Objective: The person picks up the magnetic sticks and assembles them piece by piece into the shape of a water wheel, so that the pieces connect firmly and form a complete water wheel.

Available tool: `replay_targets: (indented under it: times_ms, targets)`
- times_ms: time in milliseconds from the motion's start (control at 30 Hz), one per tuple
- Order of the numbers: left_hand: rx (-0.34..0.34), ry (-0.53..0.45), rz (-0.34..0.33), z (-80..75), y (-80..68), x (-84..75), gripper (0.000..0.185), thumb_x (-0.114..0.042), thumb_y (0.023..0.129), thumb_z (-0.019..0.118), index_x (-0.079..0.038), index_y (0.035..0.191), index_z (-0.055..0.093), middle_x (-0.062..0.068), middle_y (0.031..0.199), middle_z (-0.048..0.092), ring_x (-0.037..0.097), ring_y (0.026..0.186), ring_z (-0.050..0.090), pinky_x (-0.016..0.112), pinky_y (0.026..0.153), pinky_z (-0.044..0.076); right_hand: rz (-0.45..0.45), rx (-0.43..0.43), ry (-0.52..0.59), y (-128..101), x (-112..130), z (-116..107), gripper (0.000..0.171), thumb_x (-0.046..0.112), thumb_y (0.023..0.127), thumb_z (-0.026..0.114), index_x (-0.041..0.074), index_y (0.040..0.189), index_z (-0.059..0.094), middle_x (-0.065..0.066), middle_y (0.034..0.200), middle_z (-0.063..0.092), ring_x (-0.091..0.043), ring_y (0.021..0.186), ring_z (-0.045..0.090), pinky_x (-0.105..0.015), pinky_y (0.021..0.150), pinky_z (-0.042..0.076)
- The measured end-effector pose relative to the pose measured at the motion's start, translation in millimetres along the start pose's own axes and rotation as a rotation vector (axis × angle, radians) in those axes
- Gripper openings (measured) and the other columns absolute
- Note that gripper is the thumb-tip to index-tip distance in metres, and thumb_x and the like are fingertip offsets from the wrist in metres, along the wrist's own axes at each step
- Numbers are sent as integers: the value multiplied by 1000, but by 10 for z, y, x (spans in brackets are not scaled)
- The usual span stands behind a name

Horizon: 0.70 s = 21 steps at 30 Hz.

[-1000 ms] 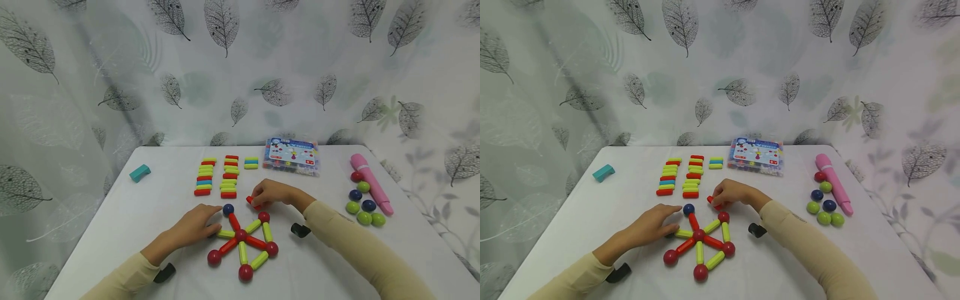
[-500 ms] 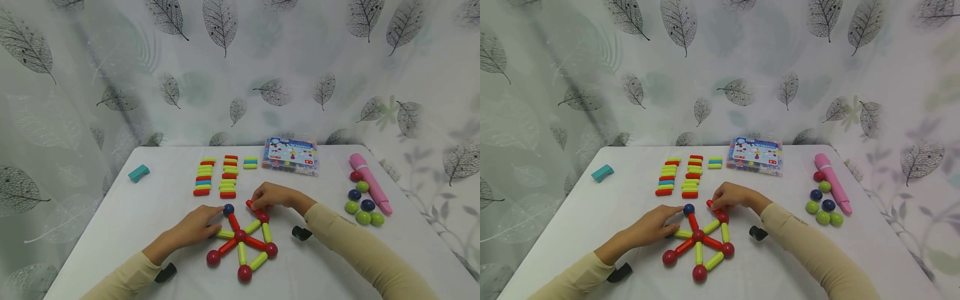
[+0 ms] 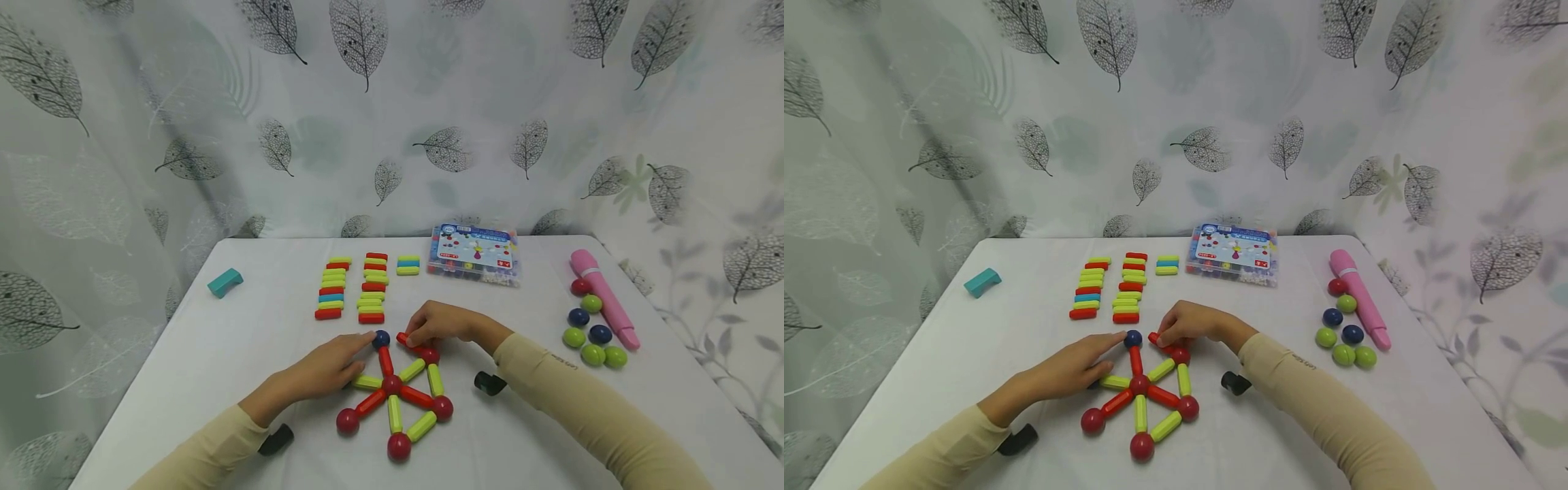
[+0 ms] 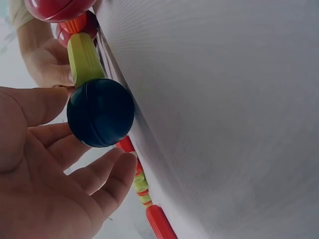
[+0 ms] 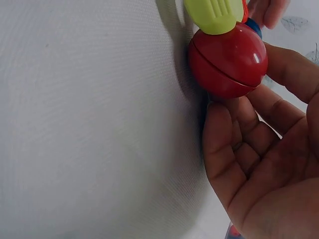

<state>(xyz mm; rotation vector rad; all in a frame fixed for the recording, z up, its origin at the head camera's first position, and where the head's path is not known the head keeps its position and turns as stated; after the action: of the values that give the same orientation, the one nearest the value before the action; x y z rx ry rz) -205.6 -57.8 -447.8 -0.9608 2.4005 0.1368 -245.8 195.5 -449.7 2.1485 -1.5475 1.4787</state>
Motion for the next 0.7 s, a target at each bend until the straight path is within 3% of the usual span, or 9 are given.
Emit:
replay_targets:
  times_ms: [700]
  targets:
    - [51,2,39,47,85,-51,71,-23,98,68,-14,160,34,5,160,42,25,147,39,47,114,42,-33,30,4,18,1,28,19,26,93,73,15,107,79,0,84,67,-17,77,58,-27,68,48]
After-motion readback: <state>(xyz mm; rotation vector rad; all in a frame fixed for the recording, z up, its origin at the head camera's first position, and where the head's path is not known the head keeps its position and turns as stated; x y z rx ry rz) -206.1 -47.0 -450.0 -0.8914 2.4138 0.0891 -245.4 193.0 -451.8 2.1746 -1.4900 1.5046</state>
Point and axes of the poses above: each hand's wrist, its own y-axis towards the middle knuckle, its own z-axis out of the palm, x = y × z, the point moved 3 cm from there along y, towards the middle knuckle
